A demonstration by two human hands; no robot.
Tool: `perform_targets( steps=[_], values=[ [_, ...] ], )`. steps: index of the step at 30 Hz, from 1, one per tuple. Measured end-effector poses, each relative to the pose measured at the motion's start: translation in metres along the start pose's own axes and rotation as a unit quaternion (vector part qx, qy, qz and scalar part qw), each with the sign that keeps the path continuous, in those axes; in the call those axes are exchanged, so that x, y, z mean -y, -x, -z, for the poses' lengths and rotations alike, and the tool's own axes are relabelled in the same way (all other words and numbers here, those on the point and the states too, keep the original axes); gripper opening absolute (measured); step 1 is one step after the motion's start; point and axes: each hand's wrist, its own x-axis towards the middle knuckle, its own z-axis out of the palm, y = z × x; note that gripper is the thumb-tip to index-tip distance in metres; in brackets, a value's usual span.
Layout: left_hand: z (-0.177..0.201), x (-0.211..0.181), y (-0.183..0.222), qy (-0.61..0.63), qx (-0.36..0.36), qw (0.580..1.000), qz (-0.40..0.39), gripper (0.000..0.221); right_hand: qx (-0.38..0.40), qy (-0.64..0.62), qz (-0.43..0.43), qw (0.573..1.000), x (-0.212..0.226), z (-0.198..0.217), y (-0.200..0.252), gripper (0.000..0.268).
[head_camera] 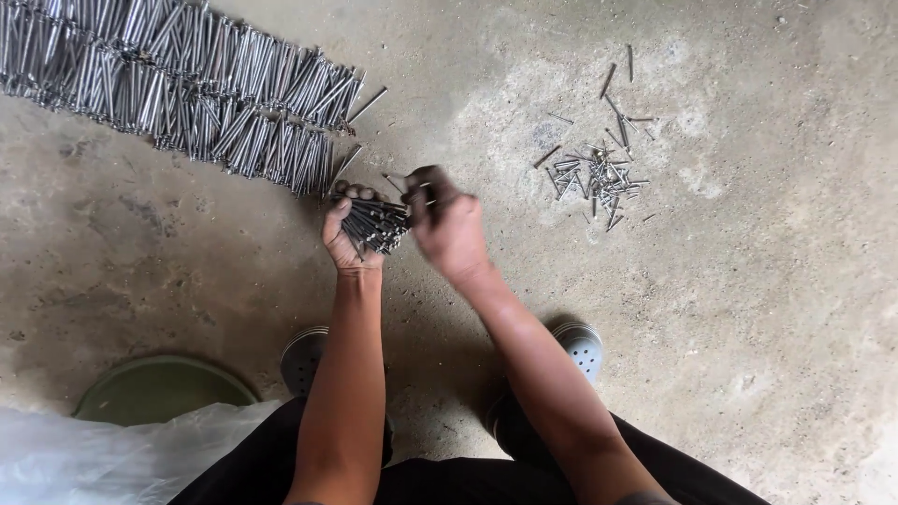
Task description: The person picks up bundles of nails from the concrete floor, separates them into smaller groups, and places them into a compartmentalized wooden box. The person repeats this process, moving between the outdoor area and an indoor storage space.
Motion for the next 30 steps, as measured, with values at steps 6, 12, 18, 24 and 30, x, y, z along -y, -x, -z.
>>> perform_targets(
  steps=[6,12,18,24,30],
  values=[
    [0.003,-0.017,-0.003,-0.010,0.000,1.000,-0.013,0.024,-0.160,-0.046,-0.217,0.962,-0.148,0.080,-0.038,0.020],
    [0.004,-0.059,0.002,-0.012,0.021,0.999,-0.036,0.024,-0.248,0.287,0.016,0.925,-0.198,0.053,-0.028,0.020],
    [0.003,-0.073,0.007,-0.018,0.023,0.998,-0.056,0.024,-0.048,0.290,0.208,0.933,-0.133,-0.066,-0.002,0.008],
    [-0.001,-0.085,0.019,-0.019,0.023,0.998,-0.047,0.021,0.080,0.292,0.281,0.911,-0.159,-0.091,-0.049,0.013],
    [0.010,-0.097,0.017,-0.018,0.031,0.998,-0.044,0.022,0.100,0.329,0.360,0.867,-0.087,-0.077,-0.068,0.008]
  ],
)
